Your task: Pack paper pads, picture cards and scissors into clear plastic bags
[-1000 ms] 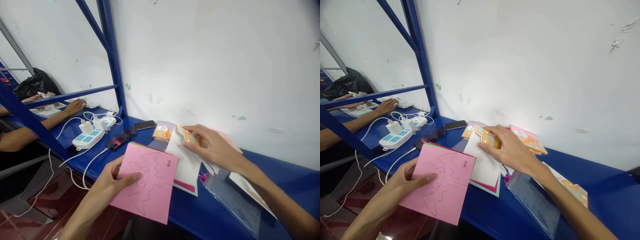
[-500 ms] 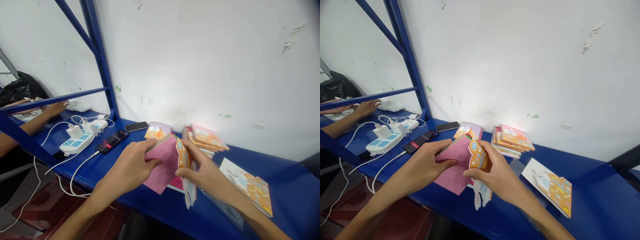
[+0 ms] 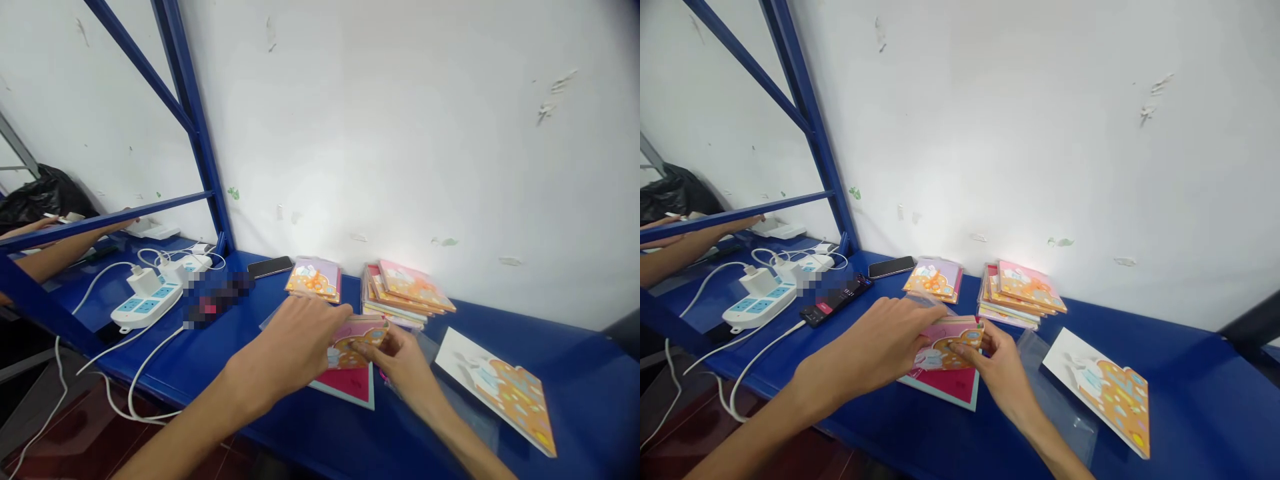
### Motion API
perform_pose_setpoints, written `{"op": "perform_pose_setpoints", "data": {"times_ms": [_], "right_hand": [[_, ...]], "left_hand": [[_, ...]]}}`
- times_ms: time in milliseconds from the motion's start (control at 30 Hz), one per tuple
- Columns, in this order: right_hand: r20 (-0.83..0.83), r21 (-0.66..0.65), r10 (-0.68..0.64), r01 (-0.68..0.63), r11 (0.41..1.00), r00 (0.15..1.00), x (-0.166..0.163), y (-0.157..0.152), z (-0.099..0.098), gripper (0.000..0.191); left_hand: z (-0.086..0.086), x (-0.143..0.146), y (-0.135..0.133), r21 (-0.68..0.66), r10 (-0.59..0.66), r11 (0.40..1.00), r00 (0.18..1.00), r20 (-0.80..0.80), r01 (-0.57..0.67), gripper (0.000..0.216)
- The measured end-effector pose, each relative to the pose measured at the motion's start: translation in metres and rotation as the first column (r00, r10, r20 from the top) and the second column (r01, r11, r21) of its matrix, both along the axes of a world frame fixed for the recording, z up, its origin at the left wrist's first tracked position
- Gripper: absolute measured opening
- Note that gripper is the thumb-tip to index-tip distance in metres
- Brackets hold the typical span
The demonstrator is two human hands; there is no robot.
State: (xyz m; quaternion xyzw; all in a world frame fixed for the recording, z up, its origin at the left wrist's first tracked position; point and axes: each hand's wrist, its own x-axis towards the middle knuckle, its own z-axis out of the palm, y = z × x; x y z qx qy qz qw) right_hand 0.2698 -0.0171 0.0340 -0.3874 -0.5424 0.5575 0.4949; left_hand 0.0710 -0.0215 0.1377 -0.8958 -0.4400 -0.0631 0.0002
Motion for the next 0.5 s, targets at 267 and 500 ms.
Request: {"op": "perform_pose_setpoints", "data": {"times_ms": [267, 500], "right_hand": [[0.029, 0.007, -0.231, 0.230, 0.973, 0.973, 0.003, -0.005, -0.010, 0.043], [-0.030, -0.011, -0.224, 0.224, 0.974, 0.974, -0.005, -0.007, -0.010, 0.049]], "left_hand": [[-0.036, -0.033, 0.003, -0.118, 0.167, 0.986, 0.694, 0.700, -0.118, 0.053], [-0.101, -0.013, -0.018, -0.436, 0.385, 0.877, 0.249, 0.889, 0.200, 0.062]]}}
